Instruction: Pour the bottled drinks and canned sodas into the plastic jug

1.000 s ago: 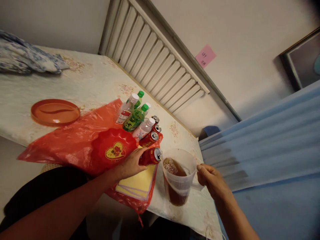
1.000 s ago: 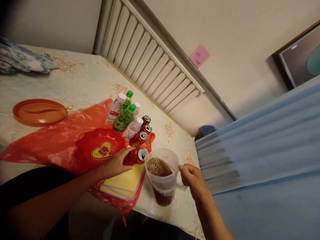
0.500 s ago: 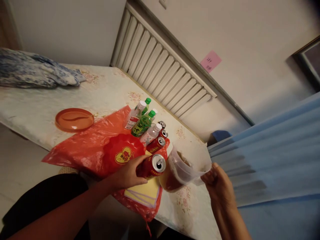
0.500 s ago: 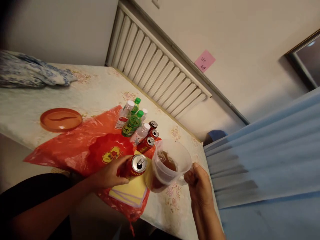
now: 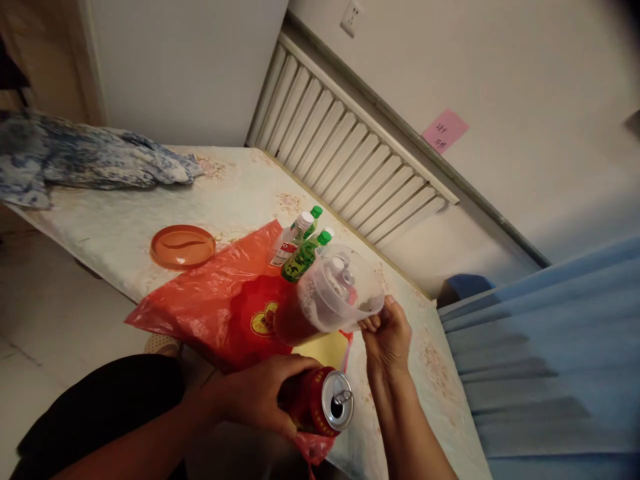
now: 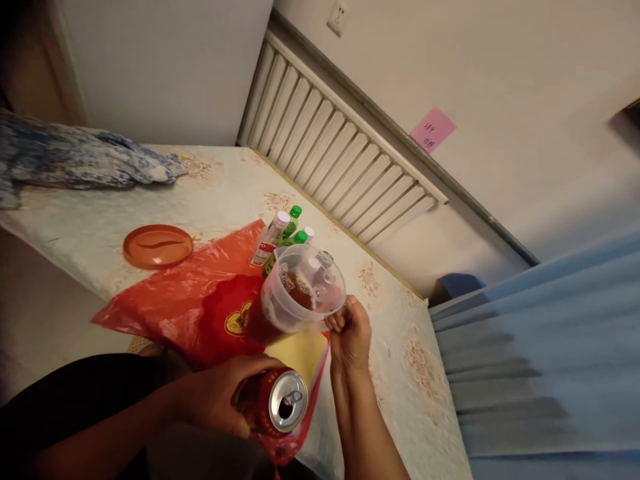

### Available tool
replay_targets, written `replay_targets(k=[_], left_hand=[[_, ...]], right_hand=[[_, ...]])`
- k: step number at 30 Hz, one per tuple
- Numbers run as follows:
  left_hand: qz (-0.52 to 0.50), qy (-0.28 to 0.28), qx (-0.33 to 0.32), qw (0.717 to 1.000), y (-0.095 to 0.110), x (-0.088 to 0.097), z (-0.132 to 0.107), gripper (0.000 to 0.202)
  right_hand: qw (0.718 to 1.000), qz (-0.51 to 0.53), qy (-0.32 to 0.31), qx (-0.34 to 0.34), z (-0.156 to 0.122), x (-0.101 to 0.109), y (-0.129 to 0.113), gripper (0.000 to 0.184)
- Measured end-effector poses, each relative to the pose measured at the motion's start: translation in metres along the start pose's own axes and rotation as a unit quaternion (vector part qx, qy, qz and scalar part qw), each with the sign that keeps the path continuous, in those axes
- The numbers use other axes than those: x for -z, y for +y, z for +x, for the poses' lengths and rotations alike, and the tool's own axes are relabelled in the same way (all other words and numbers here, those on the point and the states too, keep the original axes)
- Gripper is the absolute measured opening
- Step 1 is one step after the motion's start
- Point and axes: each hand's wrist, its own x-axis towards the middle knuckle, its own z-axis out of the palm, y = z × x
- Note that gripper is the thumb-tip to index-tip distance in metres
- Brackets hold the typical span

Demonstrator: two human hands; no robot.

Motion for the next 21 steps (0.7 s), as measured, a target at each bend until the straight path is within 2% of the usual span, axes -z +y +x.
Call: replay_targets(k=[4,8,15,18,21], left_hand=[[0.027,0.000,-0.002,1.000,0.002,-0.001,0.002,0.083],[0.034,-0.001,-0.006,0.999,-0.002,-0.002,0.005,0.082],[0.049,-0.005,-0.013,0.999,-0.009,-0.006,0.012,0.084],[0.044,-0.007,-0.013,0.999,-0.011,-0.008,0.016,0.083],[0.026,-0.012,0.000,1.000,-0.010,-0.012,0.021,0.083]], right_hand=[[1.000,0.010,-0.028,-0.005,0.008,-0.024,0.026,0.044],[0.999,0.007,-0.047,-0.013,0.012,-0.034,0.049,0.043],[0.998,0.023,-0.047,-0.019,0.007,-0.026,0.076,0.041],[0.998,0.028,-0.060,-0.013,0.005,-0.021,0.077,0.038],[0.998,-0.015,-0.059,-0.003,0.001,-0.008,0.073,0.034]])
